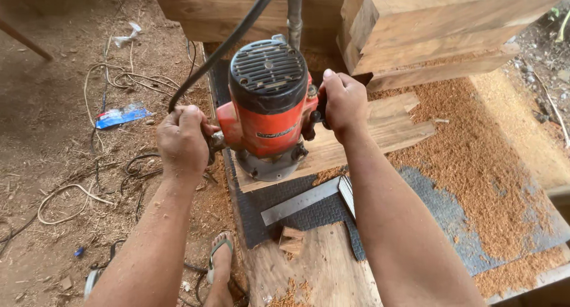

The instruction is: The person uses a handheld electric router to hollow out a rectangular recess in a wooden plank. They guide the tool along the marked area, removing wood and creating a cavity. After routing, they use a metal square to check the dimensions of the recess.

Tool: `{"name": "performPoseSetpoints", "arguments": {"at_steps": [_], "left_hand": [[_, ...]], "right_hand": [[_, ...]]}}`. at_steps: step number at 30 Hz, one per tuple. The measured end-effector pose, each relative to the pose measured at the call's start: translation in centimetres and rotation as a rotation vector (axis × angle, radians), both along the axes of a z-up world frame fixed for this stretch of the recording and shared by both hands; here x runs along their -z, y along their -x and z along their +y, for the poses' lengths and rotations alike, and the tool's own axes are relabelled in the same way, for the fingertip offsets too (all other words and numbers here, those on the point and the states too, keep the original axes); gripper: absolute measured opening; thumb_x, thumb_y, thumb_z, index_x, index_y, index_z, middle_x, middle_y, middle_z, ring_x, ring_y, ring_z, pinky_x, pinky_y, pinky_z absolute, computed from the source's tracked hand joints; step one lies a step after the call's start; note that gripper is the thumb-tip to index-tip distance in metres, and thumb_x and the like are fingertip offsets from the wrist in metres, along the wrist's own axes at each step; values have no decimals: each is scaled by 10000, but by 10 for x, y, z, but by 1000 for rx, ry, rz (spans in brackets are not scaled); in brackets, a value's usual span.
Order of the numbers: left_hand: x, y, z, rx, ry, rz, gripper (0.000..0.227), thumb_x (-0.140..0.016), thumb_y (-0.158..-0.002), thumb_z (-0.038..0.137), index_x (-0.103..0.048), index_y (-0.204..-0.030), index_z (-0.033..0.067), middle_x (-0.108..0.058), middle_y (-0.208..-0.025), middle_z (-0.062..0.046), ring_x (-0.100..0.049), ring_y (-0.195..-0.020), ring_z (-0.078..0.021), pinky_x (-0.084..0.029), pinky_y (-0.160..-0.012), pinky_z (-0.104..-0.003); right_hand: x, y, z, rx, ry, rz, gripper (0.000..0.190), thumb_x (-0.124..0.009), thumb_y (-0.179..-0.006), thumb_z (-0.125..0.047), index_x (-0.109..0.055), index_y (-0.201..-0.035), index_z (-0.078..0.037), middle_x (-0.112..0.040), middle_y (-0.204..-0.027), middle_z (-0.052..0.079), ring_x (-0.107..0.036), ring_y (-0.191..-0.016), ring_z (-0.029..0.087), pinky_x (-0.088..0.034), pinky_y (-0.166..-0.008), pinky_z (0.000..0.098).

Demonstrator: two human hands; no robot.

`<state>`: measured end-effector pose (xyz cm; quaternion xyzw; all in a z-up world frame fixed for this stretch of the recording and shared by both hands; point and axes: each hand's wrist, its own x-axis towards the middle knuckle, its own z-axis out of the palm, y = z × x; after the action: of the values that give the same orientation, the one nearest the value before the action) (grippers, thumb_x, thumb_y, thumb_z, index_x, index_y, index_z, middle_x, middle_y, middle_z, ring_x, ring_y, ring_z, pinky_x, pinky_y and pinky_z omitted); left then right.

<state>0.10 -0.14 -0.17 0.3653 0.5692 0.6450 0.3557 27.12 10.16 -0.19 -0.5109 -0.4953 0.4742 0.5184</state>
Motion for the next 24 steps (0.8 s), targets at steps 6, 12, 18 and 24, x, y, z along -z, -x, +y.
{"name": "performPoseSetpoints", "arguments": {"at_steps": [6,12,18,24], "left_hand": [[2,-1,-4,-26,5,68,286,-507,-1018,166,-624,-773,77,-610,-681,-18,-637,-613,-117,-587,-638,-276],[2,-2,-2,-31,-1,125,316,-496,-1034,185,-637,-770,82,-602,-673,-19,-629,-592,-119,-574,-594,-277],[7,-2,-1,-29,-41,123,320,-495,-1050,182,-633,-783,72,-613,-695,-19,-636,-614,-115,-588,-615,-281],[8,-3,-1,-49,-62,116,313,-501,-1037,180,-629,-778,58,-605,-708,-14,-626,-623,-104,-622,-638,-292]], "right_hand": [[4,0,0,-13,15,28,386,-581,-982,-305,-629,-702,-43,-566,-621,25,-470,-500,104,-382,-435,290],[0,-1,1,-10,20,-3,388,-563,-990,-304,-607,-698,-53,-564,-618,23,-471,-486,102,-395,-411,291],[-5,0,-1,-29,51,-13,387,-554,-989,-311,-598,-699,-60,-551,-604,20,-458,-466,110,-385,-400,299],[-6,1,0,-19,18,-54,383,-558,-982,-319,-613,-707,-60,-577,-621,16,-501,-520,108,-431,-456,296]]}}
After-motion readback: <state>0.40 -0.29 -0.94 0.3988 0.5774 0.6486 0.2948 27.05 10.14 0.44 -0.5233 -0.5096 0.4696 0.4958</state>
